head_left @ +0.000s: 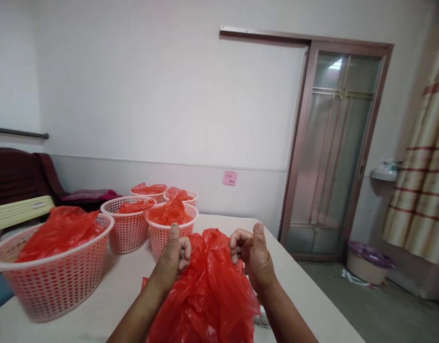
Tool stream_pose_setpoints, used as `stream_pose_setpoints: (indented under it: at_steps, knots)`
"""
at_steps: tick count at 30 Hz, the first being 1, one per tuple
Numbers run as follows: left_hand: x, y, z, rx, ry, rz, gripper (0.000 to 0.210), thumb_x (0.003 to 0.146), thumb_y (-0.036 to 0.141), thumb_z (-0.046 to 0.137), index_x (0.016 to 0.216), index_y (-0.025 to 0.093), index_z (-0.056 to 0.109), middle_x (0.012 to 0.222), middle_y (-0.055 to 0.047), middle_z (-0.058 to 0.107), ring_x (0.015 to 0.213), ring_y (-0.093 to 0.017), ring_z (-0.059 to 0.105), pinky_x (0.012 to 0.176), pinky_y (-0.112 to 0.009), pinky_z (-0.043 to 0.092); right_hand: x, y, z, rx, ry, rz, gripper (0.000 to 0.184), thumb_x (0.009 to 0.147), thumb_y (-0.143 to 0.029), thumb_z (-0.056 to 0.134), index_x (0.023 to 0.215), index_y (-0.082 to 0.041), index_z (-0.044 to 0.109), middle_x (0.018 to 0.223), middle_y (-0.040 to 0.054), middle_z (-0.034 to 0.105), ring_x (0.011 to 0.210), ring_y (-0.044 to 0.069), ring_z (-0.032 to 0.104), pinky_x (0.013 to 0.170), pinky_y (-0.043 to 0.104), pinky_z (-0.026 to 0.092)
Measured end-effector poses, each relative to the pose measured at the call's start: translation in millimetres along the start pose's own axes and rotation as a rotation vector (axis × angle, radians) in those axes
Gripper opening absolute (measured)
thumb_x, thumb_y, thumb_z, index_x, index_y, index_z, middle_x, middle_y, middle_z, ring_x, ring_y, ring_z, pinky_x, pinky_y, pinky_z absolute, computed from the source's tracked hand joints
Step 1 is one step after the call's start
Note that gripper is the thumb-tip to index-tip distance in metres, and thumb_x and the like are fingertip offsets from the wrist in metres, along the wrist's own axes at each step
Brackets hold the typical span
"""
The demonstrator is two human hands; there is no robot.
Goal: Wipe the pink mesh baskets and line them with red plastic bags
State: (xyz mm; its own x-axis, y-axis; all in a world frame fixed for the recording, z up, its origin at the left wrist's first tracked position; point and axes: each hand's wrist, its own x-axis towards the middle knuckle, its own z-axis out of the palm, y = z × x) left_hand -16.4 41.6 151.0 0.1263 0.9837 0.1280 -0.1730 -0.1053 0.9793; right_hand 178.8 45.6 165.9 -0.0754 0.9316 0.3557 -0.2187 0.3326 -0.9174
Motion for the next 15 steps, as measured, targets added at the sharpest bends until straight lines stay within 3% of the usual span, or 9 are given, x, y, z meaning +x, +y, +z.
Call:
stream_pose_setpoints:
  at_steps: [9,12,15]
  knots:
    - [2,0,0.6,0.106,0.015,0.016,0.071,0.078,0.085,0.015,0.056,0.023,0.041,0.039,0.009,0.027,0.037,-0.007,0.013,0.038,-0.021,0.011,2,4,-4,-0.016,0.003,0.039,0.081,0.073,-0.091,0.027,0.060,-0.017,0.057,0.050,-0.0013,0.049,0.041,0.007,0.043,0.043,0.022,0.029]
    - [10,-27,-2.0,0.211,0.042,0.014,0.058,0.085,0.074,0.029,0.059,0.023,0.043,0.040,0.009,0.031,0.037,-0.008,0.019,0.040,-0.022,0.017,7,27,-11,-0.071,0.053,0.069,0.072,0.076,-0.085,0.036,0.063,-0.017,0.058,0.052,-0.0022,0.051,0.041,0.008,0.045,0.044,0.022,0.032]
    - [11,-82,-8.5,0.338,0.122,0.016,0.036,0.086,0.052,0.044,0.065,0.023,0.045,0.048,0.006,0.044,0.041,-0.010,0.032,0.045,-0.025,0.027,7,66,-20,-0.281,0.107,0.088,0.051,0.080,-0.068,0.050,0.068,-0.019,0.057,0.054,-0.0031,0.053,0.043,0.011,0.049,0.045,0.024,0.036]
